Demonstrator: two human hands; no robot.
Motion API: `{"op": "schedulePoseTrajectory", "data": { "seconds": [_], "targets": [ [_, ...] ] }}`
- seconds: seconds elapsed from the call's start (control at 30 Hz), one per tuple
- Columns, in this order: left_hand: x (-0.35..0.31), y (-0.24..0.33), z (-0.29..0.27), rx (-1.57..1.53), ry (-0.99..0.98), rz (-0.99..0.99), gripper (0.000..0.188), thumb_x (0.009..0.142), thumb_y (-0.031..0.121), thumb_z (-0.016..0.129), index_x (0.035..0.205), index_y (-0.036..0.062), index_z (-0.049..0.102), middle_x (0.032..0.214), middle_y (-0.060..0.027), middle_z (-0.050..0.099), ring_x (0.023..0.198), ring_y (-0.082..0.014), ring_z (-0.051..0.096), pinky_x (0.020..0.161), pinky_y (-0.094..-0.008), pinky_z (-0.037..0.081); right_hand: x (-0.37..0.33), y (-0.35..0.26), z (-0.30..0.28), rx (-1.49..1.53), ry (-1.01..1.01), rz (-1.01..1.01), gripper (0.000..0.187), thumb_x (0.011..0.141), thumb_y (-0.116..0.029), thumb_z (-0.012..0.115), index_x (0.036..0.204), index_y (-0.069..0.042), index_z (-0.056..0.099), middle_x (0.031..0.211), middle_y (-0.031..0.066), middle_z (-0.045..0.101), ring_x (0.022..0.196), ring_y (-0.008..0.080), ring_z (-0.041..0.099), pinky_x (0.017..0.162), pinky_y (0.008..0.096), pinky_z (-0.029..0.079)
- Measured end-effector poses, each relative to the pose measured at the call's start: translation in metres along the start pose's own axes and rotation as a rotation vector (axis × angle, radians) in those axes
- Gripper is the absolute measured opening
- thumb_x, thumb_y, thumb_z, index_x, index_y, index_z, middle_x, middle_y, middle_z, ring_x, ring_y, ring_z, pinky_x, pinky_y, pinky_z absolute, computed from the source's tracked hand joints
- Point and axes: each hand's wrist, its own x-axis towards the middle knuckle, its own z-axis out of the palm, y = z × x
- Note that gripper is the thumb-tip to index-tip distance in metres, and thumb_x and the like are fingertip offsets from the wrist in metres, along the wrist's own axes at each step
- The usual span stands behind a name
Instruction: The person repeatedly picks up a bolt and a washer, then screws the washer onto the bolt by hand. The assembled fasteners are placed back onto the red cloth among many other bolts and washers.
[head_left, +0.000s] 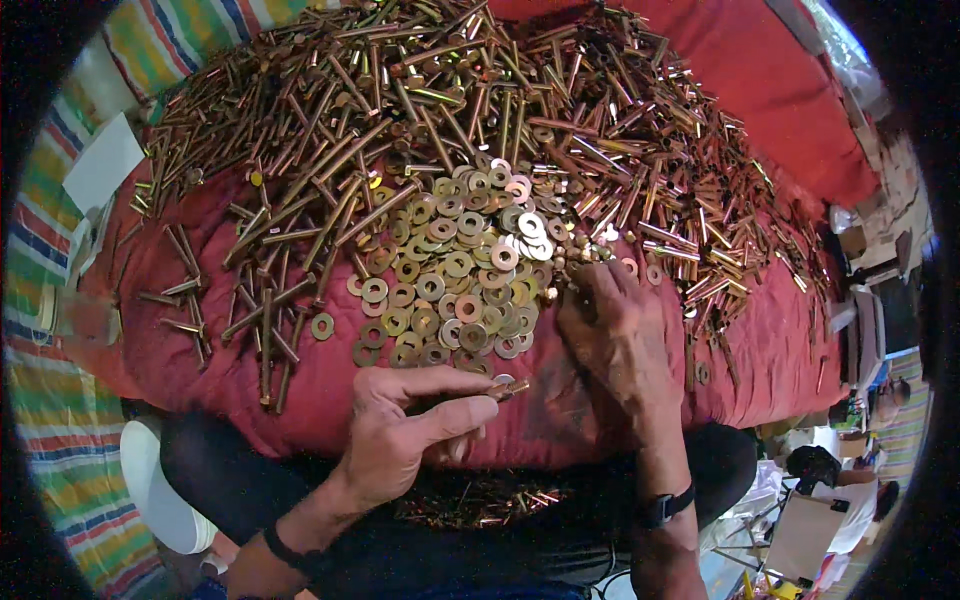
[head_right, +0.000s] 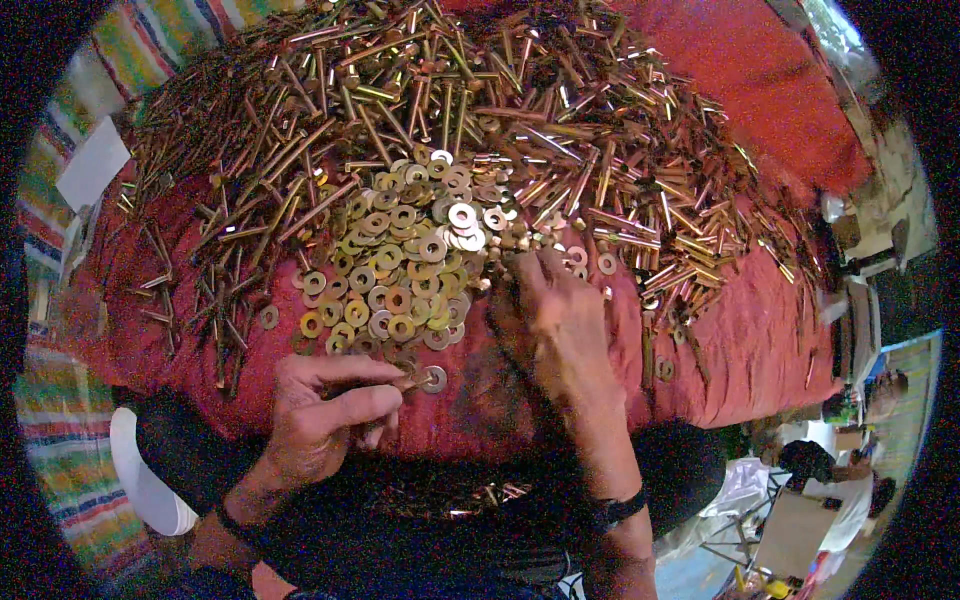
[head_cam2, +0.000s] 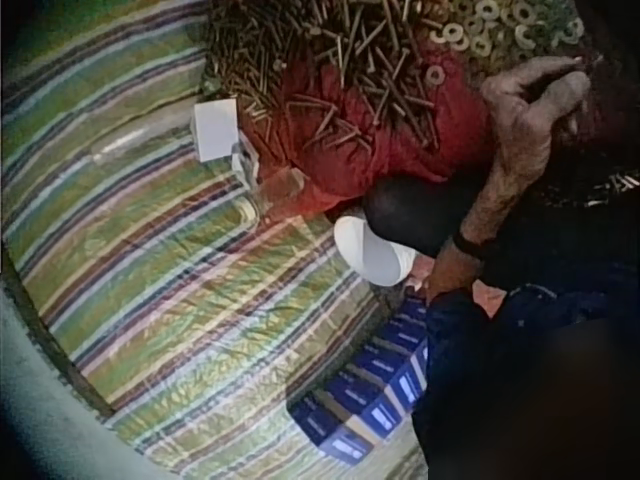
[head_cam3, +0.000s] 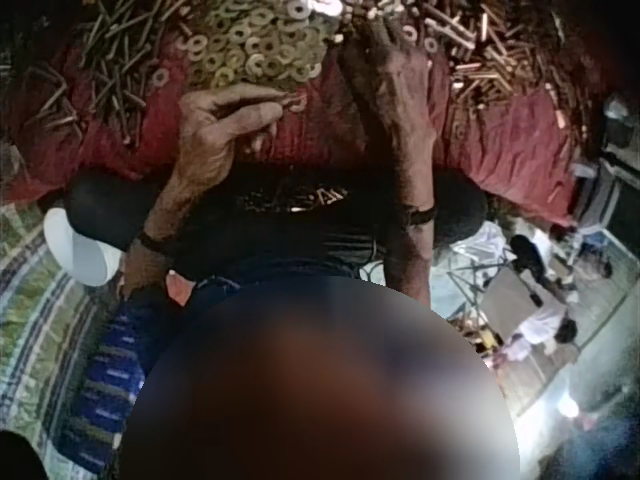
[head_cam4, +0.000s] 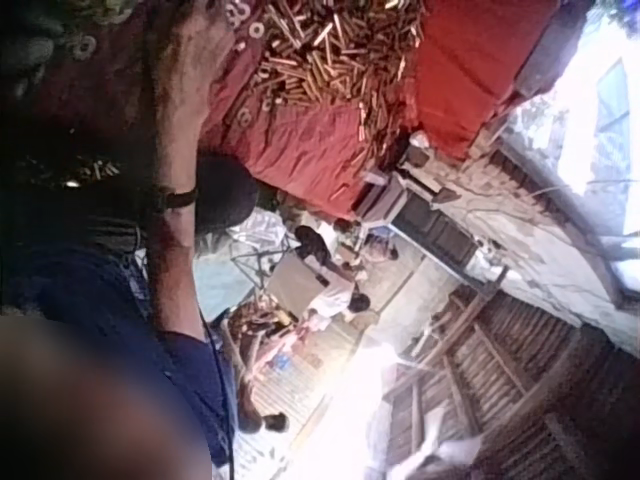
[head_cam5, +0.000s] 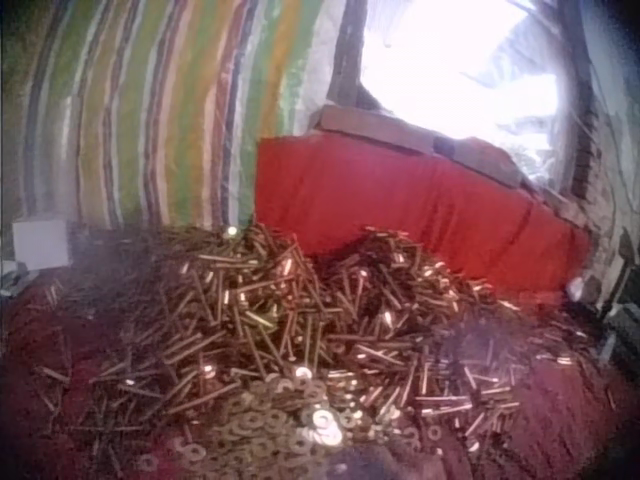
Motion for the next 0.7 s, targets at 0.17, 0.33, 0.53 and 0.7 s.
{"op": "schedulePoseTrajectory", "data": {
  "seconds": [0.17,0.33,0.53,0.7],
  "targets": [
    [0.001,0.005,-0.001,-0.015,0.054,-0.007,0.022,0.089,0.008,0.077,0.104,-0.0071,0.076,0.077,-0.0101,0.073,0.055,-0.0111,0.061,0.049,-0.0250,0.045,0.002,-0.009,-0.009,0.161,0.019,0.101,0.029,0.085,-0.003,0.072,0.114,-0.001,0.072,0.100,0.0162,0.070,0.081,0.0275,0.071,0.075,0.0365,0.057],
    [0.002,0.011,-0.003,0.125,0.057,0.085,0.018,0.092,0.012,0.079,0.102,-0.0028,0.081,0.071,-0.0007,0.069,0.056,-0.0029,0.053,0.050,-0.0224,0.037,-0.006,-0.029,-0.036,0.774,-0.149,0.325,0.029,0.100,-0.005,0.061,0.125,0.002,0.073,0.098,0.0097,0.070,0.081,0.0178,0.070,0.069,0.0316,0.055],
    [0.003,0.018,-0.009,0.065,-0.011,-0.042,0.022,0.090,0.017,0.079,0.096,-0.0042,0.079,0.072,-0.0035,0.069,0.057,-0.0066,0.055,0.051,-0.0237,0.035,-0.023,-0.061,-0.044,1.261,-0.220,0.532,0.028,0.096,-0.004,0.074,0.119,0.011,0.070,0.087,0.0154,0.075,0.068,0.0240,0.074,0.064,0.0328,0.059],
    [0.004,0.017,-0.013,0.018,-0.098,-0.159,0.023,0.092,0.020,0.079,0.093,-0.0032,0.079,0.069,-0.0022,0.066,0.053,-0.0048,0.049,0.048,-0.0234,0.031,-0.026,-0.058,-0.051,1.016,-0.237,0.193,0.024,0.085,-0.003,0.083,0.109,0.001,0.078,0.095,0.0123,0.077,0.079,0.0224,0.076,0.073,0.0316,0.060]
  ]
}}
